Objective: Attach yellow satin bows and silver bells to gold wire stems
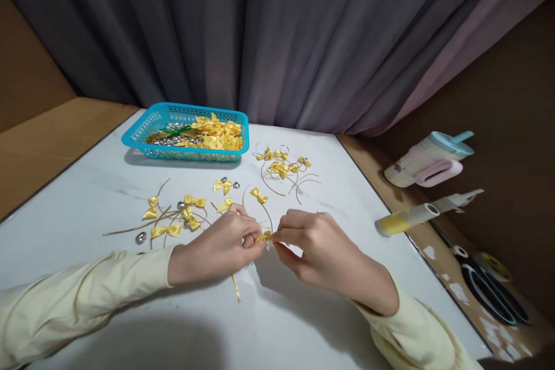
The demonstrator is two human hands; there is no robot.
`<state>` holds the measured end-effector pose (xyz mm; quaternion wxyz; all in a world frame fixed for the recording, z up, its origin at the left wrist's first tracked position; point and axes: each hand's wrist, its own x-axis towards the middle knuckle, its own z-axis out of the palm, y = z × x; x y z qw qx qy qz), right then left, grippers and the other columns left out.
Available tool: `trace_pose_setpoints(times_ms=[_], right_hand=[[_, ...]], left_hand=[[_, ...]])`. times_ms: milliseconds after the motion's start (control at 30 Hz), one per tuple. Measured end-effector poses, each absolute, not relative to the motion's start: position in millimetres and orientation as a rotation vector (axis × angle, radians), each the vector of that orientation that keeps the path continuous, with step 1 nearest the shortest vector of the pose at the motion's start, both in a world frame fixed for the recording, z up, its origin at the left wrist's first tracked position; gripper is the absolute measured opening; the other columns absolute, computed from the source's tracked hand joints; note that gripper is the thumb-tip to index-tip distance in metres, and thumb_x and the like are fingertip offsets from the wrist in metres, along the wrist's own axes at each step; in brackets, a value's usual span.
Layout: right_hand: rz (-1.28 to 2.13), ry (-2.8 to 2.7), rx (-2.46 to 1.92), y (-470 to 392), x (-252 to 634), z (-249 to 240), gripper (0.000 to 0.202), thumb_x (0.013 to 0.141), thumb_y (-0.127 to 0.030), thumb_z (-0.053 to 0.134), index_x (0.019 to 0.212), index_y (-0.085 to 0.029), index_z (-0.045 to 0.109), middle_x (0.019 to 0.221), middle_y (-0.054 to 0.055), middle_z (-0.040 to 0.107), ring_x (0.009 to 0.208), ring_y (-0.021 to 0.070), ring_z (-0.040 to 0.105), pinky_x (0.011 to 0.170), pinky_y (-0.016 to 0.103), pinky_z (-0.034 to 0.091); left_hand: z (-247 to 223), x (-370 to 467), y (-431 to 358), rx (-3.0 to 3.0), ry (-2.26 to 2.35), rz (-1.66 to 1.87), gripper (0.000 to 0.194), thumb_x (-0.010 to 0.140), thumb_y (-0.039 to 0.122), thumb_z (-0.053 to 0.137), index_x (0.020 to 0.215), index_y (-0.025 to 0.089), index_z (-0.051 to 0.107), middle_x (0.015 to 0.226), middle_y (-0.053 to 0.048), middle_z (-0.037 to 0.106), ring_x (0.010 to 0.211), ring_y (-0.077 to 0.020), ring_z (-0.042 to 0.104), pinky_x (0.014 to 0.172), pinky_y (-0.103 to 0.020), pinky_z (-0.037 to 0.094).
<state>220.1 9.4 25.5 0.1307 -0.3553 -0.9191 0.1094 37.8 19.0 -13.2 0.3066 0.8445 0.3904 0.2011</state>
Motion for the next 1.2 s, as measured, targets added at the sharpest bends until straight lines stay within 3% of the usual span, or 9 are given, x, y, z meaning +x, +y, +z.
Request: trace_pose_setpoints(times_ms=[167,300,433,500,567,700,767,933,1200], right_hand=[[1.061,-2.221,-1.175,9.4,220.9,21.0,0.016,0.067,-0.005,0.055,0.069,-0.014,0.068,0.061,-0.001,0.059,0.053,0.0078,0.047,0.053,0.021,0.038],[1.845,-1.640,-1.257,16.7,222.5,11.5,0.007,0.068,-0.014,0.056,0.069,-0.015,0.062,0.049,-0.006,0.050,0.042,0.0057,0.038,0.040,0.018,0.025],[2.072,-1.473,-1.202,14.4,219.8,2.3,0.002,0.067,-0.016,0.050,0.067,-0.018,0.049,0.042,-0.009,0.040,0.036,0.0057,0.036,0.036,0.017,0.017],[1.811,-1.630,-1.240,8.1,216.4,-2.5,0.006,0.065,-0.012,0.046,0.065,-0.018,0.046,0.047,-0.008,0.041,0.040,0.0058,0.038,0.038,0.017,0.023],[1.287,-1.896,-1.253,0.2,212.7,-8.3,0.009,0.065,-0.010,0.045,0.064,-0.018,0.044,0.052,-0.006,0.043,0.045,0.0062,0.038,0.043,0.018,0.030],[-0.005,-2.326,-0.987,-10.8,208.3,-20.0,0.017,0.077,-0.008,0.047,0.063,-0.017,0.045,0.055,-0.002,0.047,0.049,0.0096,0.037,0.045,0.024,0.023],[-0.381,-2.411,-0.819,-11.6,209.0,-23.0,0.020,0.081,-0.006,0.047,0.064,-0.016,0.049,0.054,-0.001,0.047,0.051,0.0114,0.039,0.046,0.027,0.020],[-0.557,-2.480,-0.734,-7.5,217.3,-23.5,0.015,0.085,-0.011,0.050,0.096,-0.008,0.059,0.083,0.008,0.063,0.064,0.0144,0.047,0.050,0.027,0.030],[-0.606,-2.640,-0.634,-4.6,224.8,-11.6,0.017,0.085,-0.008,0.046,0.076,-0.012,0.061,0.085,0.007,0.061,0.066,0.0152,0.047,0.046,0.029,0.025]], left_hand=[[-10.7,37.5,17.7,2.210,1.063,0.532,0.030,0.073,0.014,0.045,0.050,0.019,0.025,0.047,0.004,0.035,0.061,-0.0135,0.036,0.063,-0.025,0.033],[-9.7,37.9,17.4,2.234,1.047,0.570,0.030,0.072,0.013,0.043,0.050,0.019,0.023,0.047,0.004,0.035,0.060,-0.0132,0.035,0.063,-0.026,0.032],[-10.9,38.3,18.7,2.251,1.025,0.578,0.030,0.073,0.013,0.041,0.051,0.019,0.022,0.046,0.006,0.032,0.055,-0.0115,0.033,0.067,-0.027,0.034],[-12.2,38.4,19.0,2.256,1.027,0.576,0.031,0.073,0.013,0.042,0.051,0.019,0.021,0.046,0.006,0.031,0.055,-0.0114,0.032,0.067,-0.027,0.034],[-13.7,38.4,18.9,2.259,1.029,0.571,0.030,0.072,0.013,0.042,0.051,0.019,0.021,0.047,0.006,0.031,0.056,-0.0118,0.032,0.066,-0.027,0.034],[-16.3,38.5,18.6,2.265,1.006,0.564,0.027,0.068,0.009,0.042,0.051,0.019,0.023,0.047,0.006,0.032,0.055,-0.0116,0.032,0.067,-0.027,0.033],[-16.7,38.7,18.6,2.270,0.982,0.555,0.026,0.067,0.007,0.040,0.052,0.019,0.022,0.047,0.006,0.031,0.053,-0.0107,0.030,0.067,-0.027,0.032],[-14.0,38.7,18.0,2.275,0.975,0.566,0.028,0.067,0.006,0.040,0.052,0.019,0.020,0.046,0.006,0.030,0.053,-0.0107,0.030,0.066,-0.028,0.031],[-11.2,38.8,18.1,2.224,1.003,0.485,0.029,0.068,0.007,0.043,0.051,0.018,0.022,0.047,0.006,0.030,0.056,-0.0113,0.031,0.065,-0.027,0.029]])
